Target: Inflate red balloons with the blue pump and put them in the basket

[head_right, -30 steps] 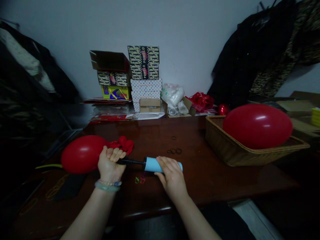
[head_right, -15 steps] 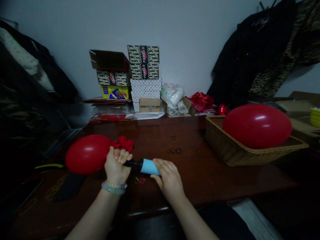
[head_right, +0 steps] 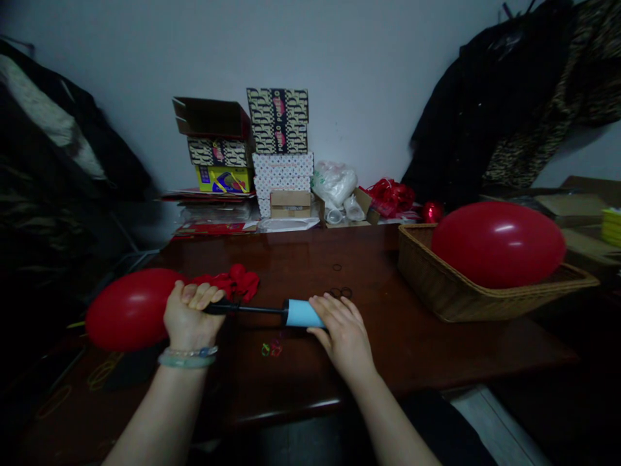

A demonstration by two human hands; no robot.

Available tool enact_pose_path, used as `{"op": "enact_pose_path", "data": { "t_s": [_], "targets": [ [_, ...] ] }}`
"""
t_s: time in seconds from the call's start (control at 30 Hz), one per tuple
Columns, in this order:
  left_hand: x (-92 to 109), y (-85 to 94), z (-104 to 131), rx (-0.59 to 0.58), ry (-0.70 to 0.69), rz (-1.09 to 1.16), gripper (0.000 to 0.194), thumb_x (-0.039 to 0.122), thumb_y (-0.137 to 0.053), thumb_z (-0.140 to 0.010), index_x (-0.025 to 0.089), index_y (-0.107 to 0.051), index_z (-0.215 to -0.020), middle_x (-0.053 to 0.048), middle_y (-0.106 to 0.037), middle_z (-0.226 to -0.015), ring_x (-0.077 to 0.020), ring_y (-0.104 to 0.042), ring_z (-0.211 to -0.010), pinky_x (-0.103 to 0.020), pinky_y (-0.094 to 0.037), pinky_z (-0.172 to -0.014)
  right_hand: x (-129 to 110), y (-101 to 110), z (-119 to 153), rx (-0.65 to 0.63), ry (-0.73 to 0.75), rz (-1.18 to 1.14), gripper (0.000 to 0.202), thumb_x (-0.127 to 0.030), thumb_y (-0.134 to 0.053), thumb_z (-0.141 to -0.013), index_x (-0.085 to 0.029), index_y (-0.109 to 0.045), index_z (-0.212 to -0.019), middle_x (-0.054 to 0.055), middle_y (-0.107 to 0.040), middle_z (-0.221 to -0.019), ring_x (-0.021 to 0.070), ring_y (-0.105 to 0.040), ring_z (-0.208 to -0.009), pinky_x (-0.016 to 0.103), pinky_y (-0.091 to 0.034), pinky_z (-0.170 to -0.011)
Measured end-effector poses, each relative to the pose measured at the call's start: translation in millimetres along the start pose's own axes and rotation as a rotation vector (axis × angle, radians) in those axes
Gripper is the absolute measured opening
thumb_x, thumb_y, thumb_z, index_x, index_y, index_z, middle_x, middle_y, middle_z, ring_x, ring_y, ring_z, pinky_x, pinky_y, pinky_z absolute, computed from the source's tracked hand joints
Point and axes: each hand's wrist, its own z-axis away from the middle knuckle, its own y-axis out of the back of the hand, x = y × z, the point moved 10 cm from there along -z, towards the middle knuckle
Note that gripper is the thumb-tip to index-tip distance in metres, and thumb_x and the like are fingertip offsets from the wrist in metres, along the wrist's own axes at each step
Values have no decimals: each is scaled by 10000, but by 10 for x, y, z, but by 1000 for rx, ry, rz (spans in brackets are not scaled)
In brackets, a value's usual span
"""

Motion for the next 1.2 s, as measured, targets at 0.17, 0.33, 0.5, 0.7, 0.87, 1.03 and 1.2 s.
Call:
{"op": "enact_pose_path", "data": {
  "t_s": [0.17, 0.33, 0.5, 0.7, 0.87, 1.03, 1.2],
  "targets": [
    [-29, 9, 7, -8, 0, 17, 489, 318, -386, -940, 182, -236, -495, 61, -232, -369, -62, -255, -316, -226, -289, -400, 45, 9, 30, 21, -36, -13, 509, -332, -581, -885, -232, -448, -1366, 73, -597, -1288, 245, -518, -1233, 464, -424, -1018],
    [-165, 19, 51, -7, 22, 51, 487, 318, -397, -940, 183, -234, -501, 63, -234, -378, -59, -254, -323, -224, -284, -406, 103, 78, 53, 53, -44, -1, 466, -313, -579, -888, -228, -484, -1336, 65, -604, -1276, 244, -533, -1207, 453, -425, -1017],
    [-217, 0, 90, 1, 19, 56, 483, 318, -407, -936, 183, -230, -508, 64, -227, -383, -60, -254, -329, -226, -286, -413, 30, 101, 31, 78, -46, 3, 466, -292, -583, -885, -231, -488, -1336, 62, -609, -1270, 238, -541, -1193, 441, -425, -1019],
    [-364, -34, 155, -8, 38, 5, 484, 334, -439, -927, 184, -232, -517, 71, -216, -388, -58, -239, -331, -226, -283, -416, -173, 15, 23, 83, -38, -61, 470, -313, -590, -879, -219, -496, -1330, 80, -626, -1241, 235, -566, -1154, 422, -451, -979],
    [-496, -45, 228, -15, 48, -45, 478, 335, -498, -897, 188, -240, -522, 75, -221, -396, -60, -228, -336, -229, -278, -413, -263, -71, 55, 57, -76, -77, 465, -329, -607, -871, -196, -516, -1307, 85, -633, -1226, 235, -576, -1131, 403, -448, -964],
    [-553, -64, 266, -21, 56, -74, 487, 346, -511, -891, 191, -239, -518, 76, -218, -391, -60, -215, -329, -229, -259, -398, -279, -145, 83, 24, -101, -73, 481, -351, -608, -867, -195, -510, -1312, 84, -631, -1230, 236, -577, -1130, 399, -445, -963],
    [-488, -110, 248, -26, 36, -72, 485, 343, -485, -907, 191, -242, -516, 74, -220, -391, -62, -227, -329, -229, -277, -404, -271, -133, 22, -12, -61, -88, 490, -366, -584, -881, -200, -490, -1332, 85, -618, -1251, 222, -564, -1157, 387, -448, -976]
  ]
}}
